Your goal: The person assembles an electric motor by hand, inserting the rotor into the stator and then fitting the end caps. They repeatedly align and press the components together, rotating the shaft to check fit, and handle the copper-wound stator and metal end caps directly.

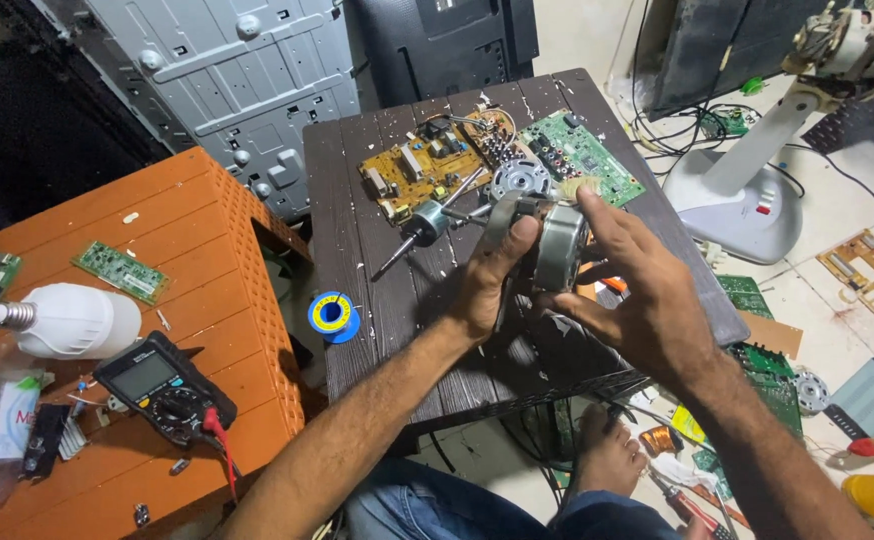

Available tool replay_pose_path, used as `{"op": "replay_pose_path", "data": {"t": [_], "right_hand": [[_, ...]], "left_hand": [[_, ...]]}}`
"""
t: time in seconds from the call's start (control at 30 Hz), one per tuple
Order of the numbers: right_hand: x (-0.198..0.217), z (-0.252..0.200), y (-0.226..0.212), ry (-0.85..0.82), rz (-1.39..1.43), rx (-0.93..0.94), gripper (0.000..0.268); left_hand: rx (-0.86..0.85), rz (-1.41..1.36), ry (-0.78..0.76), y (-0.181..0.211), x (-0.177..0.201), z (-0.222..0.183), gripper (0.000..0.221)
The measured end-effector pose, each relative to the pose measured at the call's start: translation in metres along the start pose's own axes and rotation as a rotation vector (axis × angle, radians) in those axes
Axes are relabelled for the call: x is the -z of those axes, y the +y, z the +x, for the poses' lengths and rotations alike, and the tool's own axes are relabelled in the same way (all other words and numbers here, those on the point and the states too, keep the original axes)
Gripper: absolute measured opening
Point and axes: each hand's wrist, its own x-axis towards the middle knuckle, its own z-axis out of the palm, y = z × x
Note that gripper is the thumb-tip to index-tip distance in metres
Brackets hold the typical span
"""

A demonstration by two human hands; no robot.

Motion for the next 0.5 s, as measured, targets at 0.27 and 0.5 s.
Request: {"op": "replay_pose_path", "data": {"t": [0.27,0.5], "right_hand": [[-0.003,-0.004,0.005,0.083,0.078,0.015,0.098],[-0.002,-0.008,0.015,0.093,-0.071,0.095,0.101]], "left_hand": [[0.007,0.085,0.015,-0.007,0.002,0.0,0.084],[-0.007,0.196,0.014,-0.013,0.006,-0.001,0.077]]}}
